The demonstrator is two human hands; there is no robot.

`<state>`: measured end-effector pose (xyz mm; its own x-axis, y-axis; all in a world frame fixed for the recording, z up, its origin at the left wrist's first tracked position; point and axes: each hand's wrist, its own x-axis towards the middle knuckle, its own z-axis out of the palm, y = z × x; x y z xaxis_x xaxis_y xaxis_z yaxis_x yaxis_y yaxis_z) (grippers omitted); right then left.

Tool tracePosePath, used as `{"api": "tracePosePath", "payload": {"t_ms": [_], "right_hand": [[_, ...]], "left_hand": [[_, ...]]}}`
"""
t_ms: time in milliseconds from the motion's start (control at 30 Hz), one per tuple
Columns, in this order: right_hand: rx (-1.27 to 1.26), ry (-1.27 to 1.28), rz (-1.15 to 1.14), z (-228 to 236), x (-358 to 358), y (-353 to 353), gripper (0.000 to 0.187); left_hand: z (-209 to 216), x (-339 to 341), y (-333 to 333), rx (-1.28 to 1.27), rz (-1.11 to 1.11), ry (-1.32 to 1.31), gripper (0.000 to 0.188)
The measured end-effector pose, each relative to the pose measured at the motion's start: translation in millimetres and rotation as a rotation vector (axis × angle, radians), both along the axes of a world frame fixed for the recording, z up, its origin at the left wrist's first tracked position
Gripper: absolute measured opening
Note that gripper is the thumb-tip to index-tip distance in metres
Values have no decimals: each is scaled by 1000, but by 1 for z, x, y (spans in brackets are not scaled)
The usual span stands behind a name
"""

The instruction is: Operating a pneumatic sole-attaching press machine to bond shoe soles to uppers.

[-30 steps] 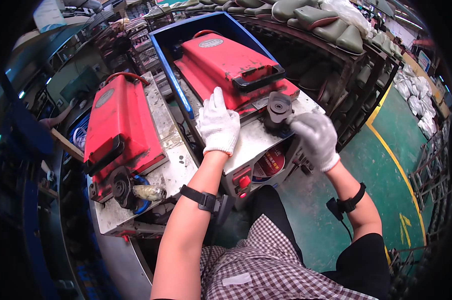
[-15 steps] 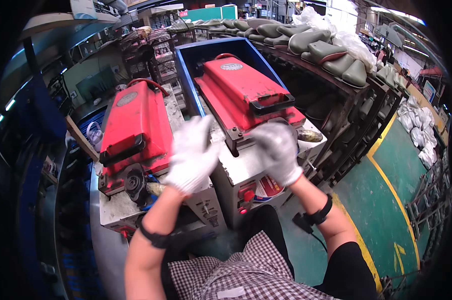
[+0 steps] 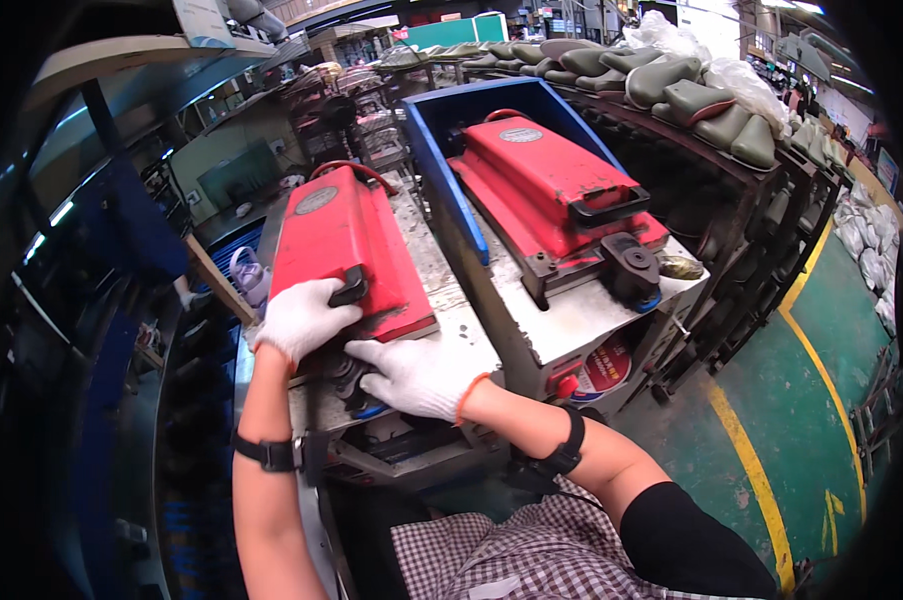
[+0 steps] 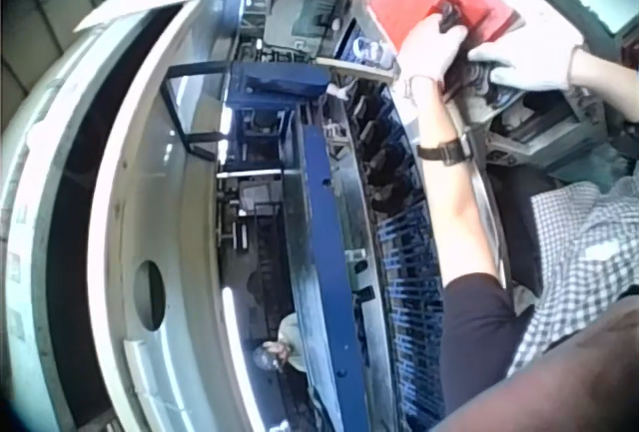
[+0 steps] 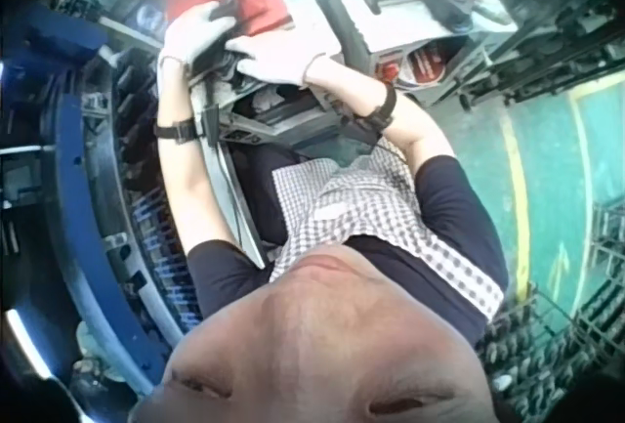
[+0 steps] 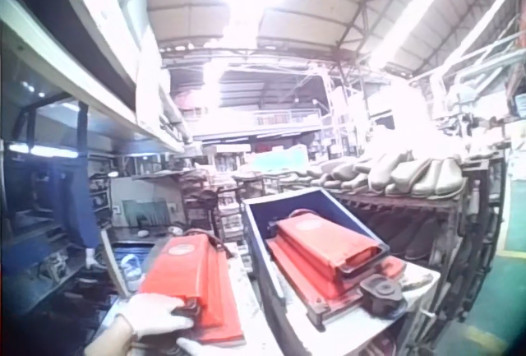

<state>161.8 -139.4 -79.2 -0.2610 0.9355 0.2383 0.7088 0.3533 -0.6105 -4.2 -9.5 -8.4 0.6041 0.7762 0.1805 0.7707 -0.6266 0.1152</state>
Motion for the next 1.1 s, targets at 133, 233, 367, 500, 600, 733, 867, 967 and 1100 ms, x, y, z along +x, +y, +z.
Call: {"api": "tracePosePath", "payload": {"t_ms": [133, 233, 367, 500, 600, 733, 867, 967, 1100], "right_hand": [[25, -38, -37, -1, 1, -6, 52], [37, 8, -48, -1, -1, -8, 52], [15, 29, -87, -3, -2, -8, 52], [122, 49, -107, -14, -3, -5, 50], [224, 74, -106, -21, -4, -3, 48], [222, 73, -117, -23, -2, -3, 47], [222, 86, -112, -22, -2, -4, 46], [232, 98, -110, -24, -2, -3, 46], [267, 130, -103, -27, -3, -2, 45]], "left_hand": [[14, 12, 23, -709, 78, -162, 34], [11, 12, 22, -697, 92, -144, 33], [6, 11, 10, -524, 84, -247, 38], [7, 11, 6, -414, 107, -225, 45], [7, 11, 5, -369, 108, -205, 47], [6, 11, 5, -374, 114, -205, 48], [6, 11, 6, -350, 116, -178, 49], [5, 11, 6, -366, 122, -194, 49], [4, 11, 6, -352, 123, -184, 49]]}}
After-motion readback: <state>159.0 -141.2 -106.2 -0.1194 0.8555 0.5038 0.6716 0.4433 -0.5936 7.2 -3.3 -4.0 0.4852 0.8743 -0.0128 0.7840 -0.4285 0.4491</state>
